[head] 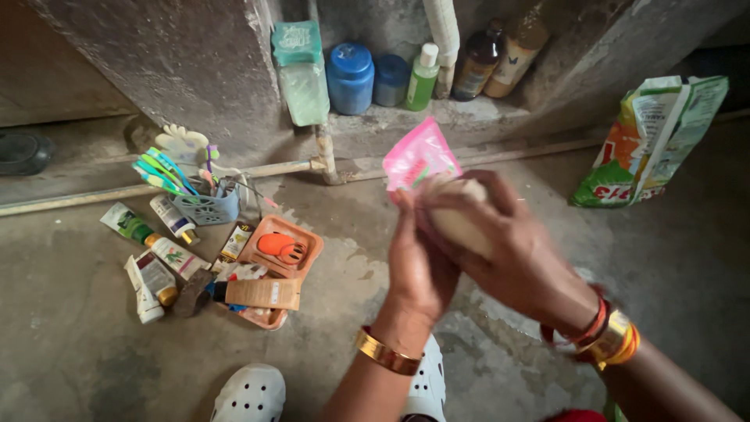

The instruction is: The person squats on a wet concrete floor and wipes several personal care items with a cloth, including a clear bottle with a red cap, a pink sachet, and a small tube. The items are handled one at a time and placed back on the floor or a nearby ledge.

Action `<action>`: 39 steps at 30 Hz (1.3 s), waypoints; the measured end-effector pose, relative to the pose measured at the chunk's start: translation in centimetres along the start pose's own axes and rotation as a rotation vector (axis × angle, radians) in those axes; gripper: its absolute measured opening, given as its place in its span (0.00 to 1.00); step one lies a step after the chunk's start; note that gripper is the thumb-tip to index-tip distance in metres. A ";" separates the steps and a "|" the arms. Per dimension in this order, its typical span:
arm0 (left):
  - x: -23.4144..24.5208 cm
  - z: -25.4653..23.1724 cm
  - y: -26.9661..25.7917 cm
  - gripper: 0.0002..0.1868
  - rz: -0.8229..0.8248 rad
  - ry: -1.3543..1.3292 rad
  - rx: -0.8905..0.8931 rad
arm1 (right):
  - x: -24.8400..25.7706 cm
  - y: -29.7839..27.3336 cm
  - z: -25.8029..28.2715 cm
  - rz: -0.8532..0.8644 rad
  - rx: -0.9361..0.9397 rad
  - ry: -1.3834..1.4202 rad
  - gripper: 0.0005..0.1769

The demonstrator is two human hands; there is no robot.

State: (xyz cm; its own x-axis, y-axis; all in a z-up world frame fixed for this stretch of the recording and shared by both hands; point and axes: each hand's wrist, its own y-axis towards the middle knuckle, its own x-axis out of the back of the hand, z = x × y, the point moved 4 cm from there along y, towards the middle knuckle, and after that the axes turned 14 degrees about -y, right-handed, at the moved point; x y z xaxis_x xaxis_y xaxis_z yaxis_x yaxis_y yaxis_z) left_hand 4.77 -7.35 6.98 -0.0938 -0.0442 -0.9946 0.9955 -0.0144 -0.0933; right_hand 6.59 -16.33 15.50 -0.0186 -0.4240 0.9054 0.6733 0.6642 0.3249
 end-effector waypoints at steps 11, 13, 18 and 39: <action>-0.6 -3.6 -1.6 0.36 -0.048 0.060 0.077 | 0.2 0.7 0.5 0.060 0.019 0.179 0.33; -0.4 -3.6 -1.3 0.37 -0.057 0.043 0.091 | 0.1 1.1 -0.1 0.035 -0.020 0.136 0.34; 1.0 -3.6 -0.2 0.40 -0.066 0.042 0.120 | -1.9 1.0 -0.4 0.184 -0.258 0.024 0.36; 3.2 -8.2 2.6 0.39 -0.048 -0.071 0.180 | -4.5 4.5 2.2 0.153 -0.168 0.117 0.32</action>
State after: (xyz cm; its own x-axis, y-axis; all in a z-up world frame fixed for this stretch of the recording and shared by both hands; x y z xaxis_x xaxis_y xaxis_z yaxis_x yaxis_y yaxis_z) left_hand 7.10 0.65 3.17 -0.1482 -0.1089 -0.9829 0.9725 -0.1967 -0.1249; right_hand 8.08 -10.08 13.45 0.1717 -0.4017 0.8995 0.7752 0.6186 0.1283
